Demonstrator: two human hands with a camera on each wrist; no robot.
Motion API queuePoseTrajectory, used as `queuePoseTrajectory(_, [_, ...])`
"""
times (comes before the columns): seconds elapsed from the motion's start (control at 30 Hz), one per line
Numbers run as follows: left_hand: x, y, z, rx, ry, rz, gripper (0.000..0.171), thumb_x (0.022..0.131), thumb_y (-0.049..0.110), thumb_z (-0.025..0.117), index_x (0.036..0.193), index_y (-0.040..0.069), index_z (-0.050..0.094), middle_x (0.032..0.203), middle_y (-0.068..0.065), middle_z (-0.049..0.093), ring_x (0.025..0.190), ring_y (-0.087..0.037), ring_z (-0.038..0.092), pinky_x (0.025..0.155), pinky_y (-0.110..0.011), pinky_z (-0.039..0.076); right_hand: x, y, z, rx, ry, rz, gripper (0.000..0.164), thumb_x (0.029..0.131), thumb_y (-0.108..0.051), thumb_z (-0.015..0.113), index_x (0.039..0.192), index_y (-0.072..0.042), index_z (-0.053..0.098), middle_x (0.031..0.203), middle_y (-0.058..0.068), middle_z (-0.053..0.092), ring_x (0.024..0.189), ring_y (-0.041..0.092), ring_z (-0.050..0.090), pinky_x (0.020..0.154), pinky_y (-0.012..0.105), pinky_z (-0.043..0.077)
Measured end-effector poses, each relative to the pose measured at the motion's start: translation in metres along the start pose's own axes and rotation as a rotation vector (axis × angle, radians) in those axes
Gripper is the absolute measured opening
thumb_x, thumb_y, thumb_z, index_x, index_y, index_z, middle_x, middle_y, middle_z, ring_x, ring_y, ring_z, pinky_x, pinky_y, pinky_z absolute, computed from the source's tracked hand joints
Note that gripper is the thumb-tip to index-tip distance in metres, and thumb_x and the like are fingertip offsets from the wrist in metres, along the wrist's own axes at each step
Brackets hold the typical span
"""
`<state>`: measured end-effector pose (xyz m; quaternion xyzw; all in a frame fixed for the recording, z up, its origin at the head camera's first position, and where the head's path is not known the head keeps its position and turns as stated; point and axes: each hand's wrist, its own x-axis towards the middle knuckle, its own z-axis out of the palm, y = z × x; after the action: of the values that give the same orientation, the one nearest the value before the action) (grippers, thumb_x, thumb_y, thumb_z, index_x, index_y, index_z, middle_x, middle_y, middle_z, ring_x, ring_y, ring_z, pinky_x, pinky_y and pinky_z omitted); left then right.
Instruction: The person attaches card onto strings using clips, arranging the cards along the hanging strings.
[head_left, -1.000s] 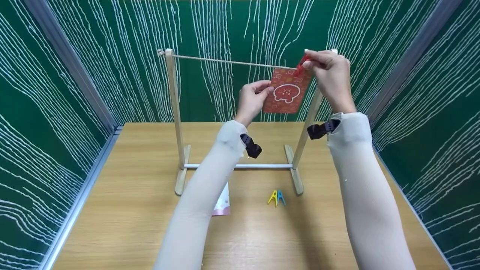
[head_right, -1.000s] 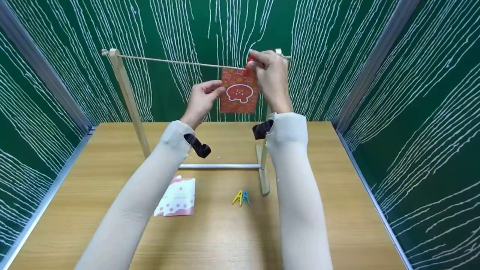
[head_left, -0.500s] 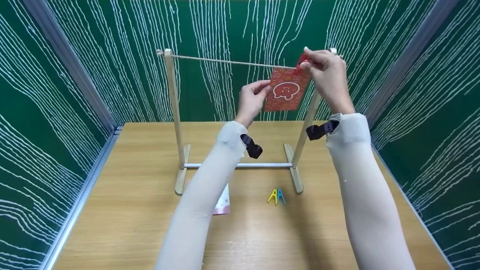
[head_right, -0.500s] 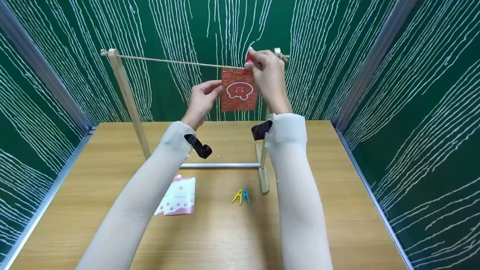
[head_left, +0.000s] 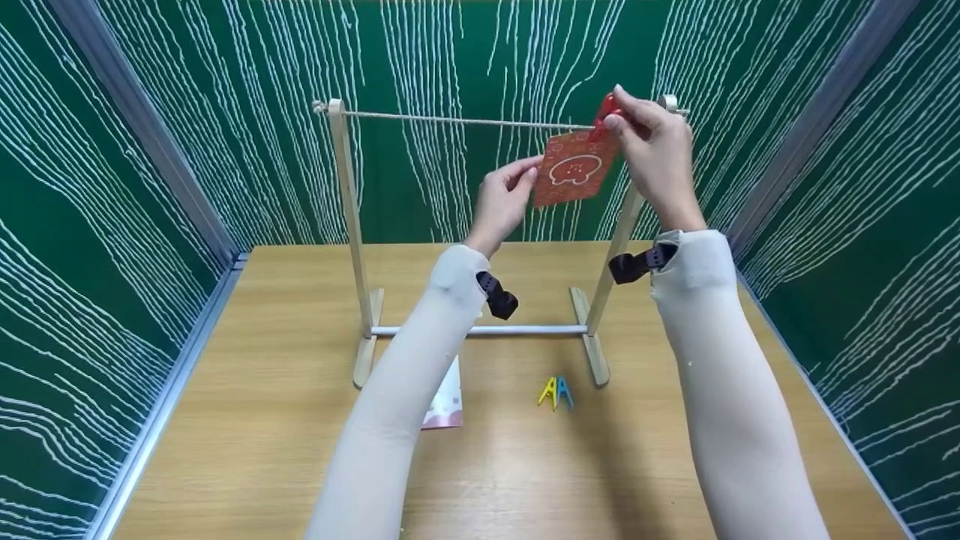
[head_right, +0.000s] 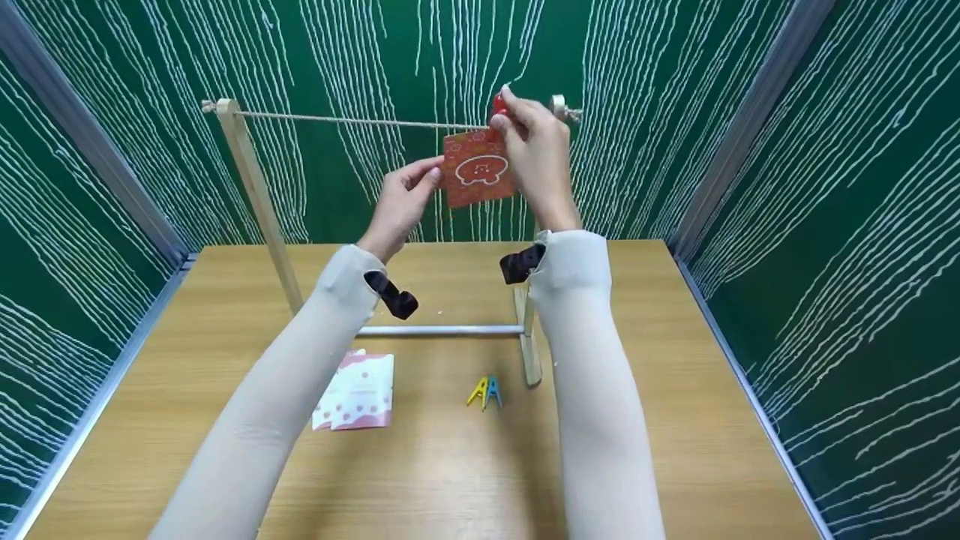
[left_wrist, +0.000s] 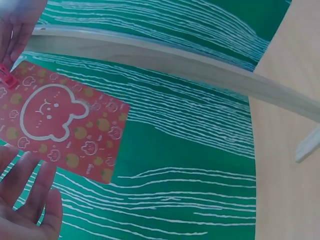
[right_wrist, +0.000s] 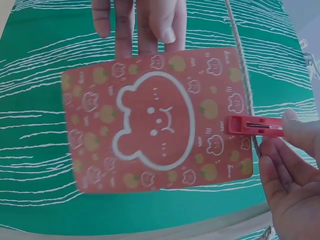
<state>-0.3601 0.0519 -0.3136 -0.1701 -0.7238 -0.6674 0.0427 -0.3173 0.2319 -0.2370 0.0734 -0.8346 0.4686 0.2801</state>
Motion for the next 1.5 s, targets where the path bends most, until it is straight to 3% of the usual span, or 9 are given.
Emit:
queuePoseTrajectory(0.13, [-0.004,0.000,-0.005,0.072,-0.035,0.039,0.040,0.103,0.023,0.042,0.142,0.019,0.048,0.141,0.001,0.054,0.124,-0.010,0.053,0.103,-0.023,0.043,-0.002,0.002,0.002,0.047,0.025,-0.019,0.043,0.093,-0.025,0.059,0.136,-0.025,0.053,0.128,0.008,0.062,0.099,0.010,0.057,0.092,0.019,0.048])
queuePoseTrajectory(0.3, [-0.013,-0.001,-0.015,0.247,-0.099,0.081,0.048,0.104,0.029,0.038,0.152,0.027,0.028,0.158,0.007,0.028,0.144,-0.008,0.027,0.117,-0.027,0.025,-0.007,0.002,0.003,0.132,0.065,-0.058,0.043,0.095,-0.017,0.058,0.138,-0.016,0.052,0.134,0.008,0.059,0.116,0.015,0.058,0.101,0.022,0.044])
queuePoseTrajectory(0.53, [-0.022,-0.006,-0.033,0.481,-0.086,0.070,0.056,0.104,0.038,0.037,0.154,0.033,0.014,0.162,0.004,0.013,0.149,-0.017,0.013,0.120,-0.044,0.016,-0.030,-0.015,-0.003,0.199,0.079,-0.060,0.042,0.098,-0.014,0.054,0.139,-0.010,0.049,0.142,0.011,0.051,0.131,0.017,0.049,0.108,0.025,0.038])
queuePoseTrajectory(0.7, [-0.029,-0.014,-0.046,0.596,-0.071,0.038,0.057,0.103,0.042,0.034,0.154,0.033,0.011,0.163,0.001,0.009,0.150,-0.027,0.010,0.119,-0.055,0.008,-0.035,0.002,0.000,0.124,0.073,-0.088,0.043,0.099,-0.018,0.053,0.141,-0.013,0.047,0.147,0.007,0.046,0.138,0.016,0.041,0.112,0.028,0.034])
queuePoseTrajectory(0.9, [-0.040,-0.031,-0.061,0.672,-0.066,0.011,0.058,0.103,0.045,0.033,0.154,0.033,0.009,0.163,0.000,0.006,0.149,-0.031,0.007,0.119,-0.053,0.004,-0.042,0.035,0.003,0.032,0.076,-0.145,0.047,0.098,-0.024,0.055,0.144,-0.019,0.044,0.148,0.002,0.045,0.140,0.015,0.037,0.116,0.028,0.028])
queuePoseTrajectory(1.17, [-0.052,-0.053,-0.083,0.730,-0.046,-0.014,0.059,0.103,0.044,0.033,0.155,0.029,0.011,0.163,0.000,0.008,0.148,-0.034,0.010,0.118,-0.057,0.007,-0.066,0.063,0.005,-0.003,0.073,-0.172,0.050,0.098,-0.025,0.055,0.145,-0.015,0.041,0.151,0.006,0.041,0.141,0.019,0.036,0.116,0.029,0.028])
queuePoseTrajectory(1.33, [-0.060,-0.065,-0.095,0.743,-0.040,-0.047,0.059,0.103,0.043,0.033,0.155,0.028,0.010,0.163,0.000,0.008,0.148,-0.035,0.011,0.118,-0.056,0.005,-0.083,0.076,0.008,0.019,0.027,-0.145,0.052,0.098,-0.016,0.055,0.147,-0.012,0.037,0.153,0.009,0.036,0.143,0.022,0.031,0.118,0.035,0.024])
queuePoseTrajectory(1.5, [-0.068,-0.078,-0.105,0.736,-0.036,-0.073,0.058,0.103,0.042,0.033,0.155,0.026,0.013,0.162,-0.003,0.012,0.148,-0.035,0.014,0.118,-0.056,0.007,-0.106,0.071,0.009,0.066,-0.093,-0.029,0.056,0.099,-0.013,0.053,0.149,-0.005,0.030,0.155,0.016,0.028,0.143,0.032,0.028,0.117,0.047,0.023])
